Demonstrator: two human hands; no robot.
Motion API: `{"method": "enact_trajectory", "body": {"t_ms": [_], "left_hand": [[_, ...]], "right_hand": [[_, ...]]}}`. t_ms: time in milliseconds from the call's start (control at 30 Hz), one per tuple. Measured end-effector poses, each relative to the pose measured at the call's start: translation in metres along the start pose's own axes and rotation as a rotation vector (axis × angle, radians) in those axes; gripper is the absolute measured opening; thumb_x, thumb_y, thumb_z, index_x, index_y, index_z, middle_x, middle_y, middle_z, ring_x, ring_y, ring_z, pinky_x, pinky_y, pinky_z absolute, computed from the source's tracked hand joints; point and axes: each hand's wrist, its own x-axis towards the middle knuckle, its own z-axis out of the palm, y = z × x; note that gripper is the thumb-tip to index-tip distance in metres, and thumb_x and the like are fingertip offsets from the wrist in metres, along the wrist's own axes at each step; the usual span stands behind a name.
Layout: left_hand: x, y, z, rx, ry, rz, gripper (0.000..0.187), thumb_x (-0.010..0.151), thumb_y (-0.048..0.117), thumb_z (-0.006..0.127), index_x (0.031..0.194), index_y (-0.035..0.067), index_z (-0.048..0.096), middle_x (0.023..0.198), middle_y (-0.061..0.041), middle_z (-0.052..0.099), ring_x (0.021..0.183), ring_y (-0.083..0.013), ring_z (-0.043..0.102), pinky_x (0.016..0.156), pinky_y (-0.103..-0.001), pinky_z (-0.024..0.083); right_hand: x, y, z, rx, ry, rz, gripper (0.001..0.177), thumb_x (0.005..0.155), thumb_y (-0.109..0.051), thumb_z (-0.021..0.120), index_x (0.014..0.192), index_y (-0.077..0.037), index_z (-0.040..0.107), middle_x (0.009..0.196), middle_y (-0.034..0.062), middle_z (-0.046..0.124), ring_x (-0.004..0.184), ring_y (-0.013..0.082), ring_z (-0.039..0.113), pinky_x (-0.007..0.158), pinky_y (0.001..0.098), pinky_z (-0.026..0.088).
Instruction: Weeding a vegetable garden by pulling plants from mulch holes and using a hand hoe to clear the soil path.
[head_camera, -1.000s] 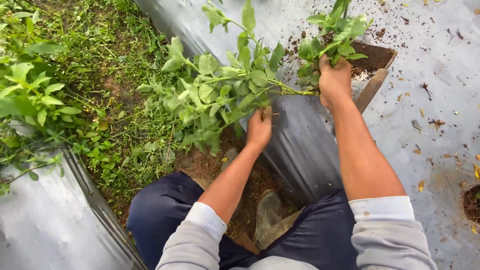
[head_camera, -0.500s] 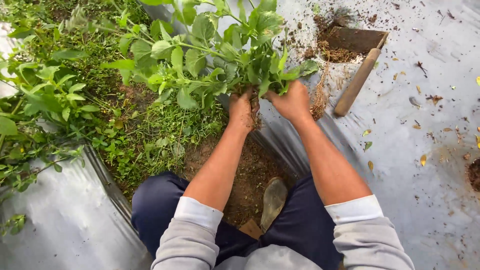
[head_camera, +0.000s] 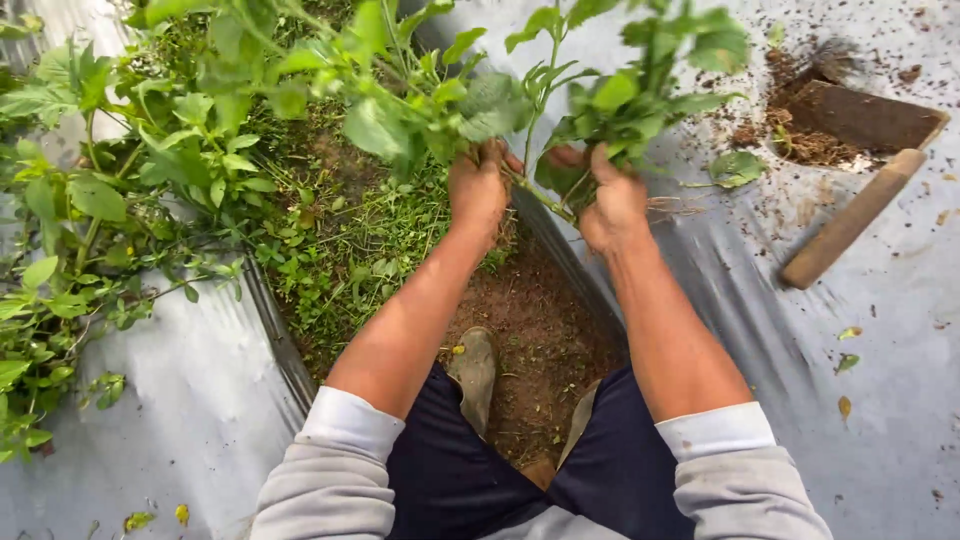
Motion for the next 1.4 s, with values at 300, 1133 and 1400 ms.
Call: {"method": "enact_trajectory", "body": {"t_ms": [300, 1133, 1400], "left_hand": [[0.059, 0.052, -0.052, 0.03, 0.178, -0.234, 0.021, 0.115, 0.02, 0.041, 0.112, 0.008, 0.057, 0.077, -0.001, 0.062, 0.054, -0.0075, 0.05, 0.047, -0.019, 0.042], [0.097, -0.022, -0.044, 0.115, 0.01, 0.047, 0.025, 0.108, 0.025, 0.045, 0.1, 0.008, 0.062, 0.07, -0.003, 0.067, 0.063, -0.0183, 0.062, 0.061, -0.034, 0.05], [0.027, -0.012, -0.006, 0.527, -0.353, 0.19, 0.041, 0.103, 0.012, 0.059, 0.132, -0.015, 0.05, 0.114, -0.038, 0.067, 0.109, -0.0537, 0.068, 0.089, -0.063, 0.056]], "right_hand": [[0.022, 0.004, -0.017, 0.617, -0.322, 0.381, 0.032, 0.105, -0.041, 0.056, 0.097, -0.011, 0.06, 0.06, -0.0106, 0.031, 0.046, 0.0019, 0.021, 0.042, 0.0186, 0.018], [-0.011, 0.031, 0.008, 0.218, 0.102, 0.239, 0.032, 0.109, -0.029, 0.054, 0.091, -0.003, 0.063, 0.064, 0.0006, 0.05, 0.045, 0.0095, 0.043, 0.045, 0.0239, 0.044], [0.006, 0.019, 0.026, -0.234, 0.223, -0.291, 0.045, 0.087, -0.029, 0.091, 0.121, -0.007, 0.071, 0.082, 0.0088, 0.069, 0.058, 0.0155, 0.06, 0.056, 0.0337, 0.06]]}}
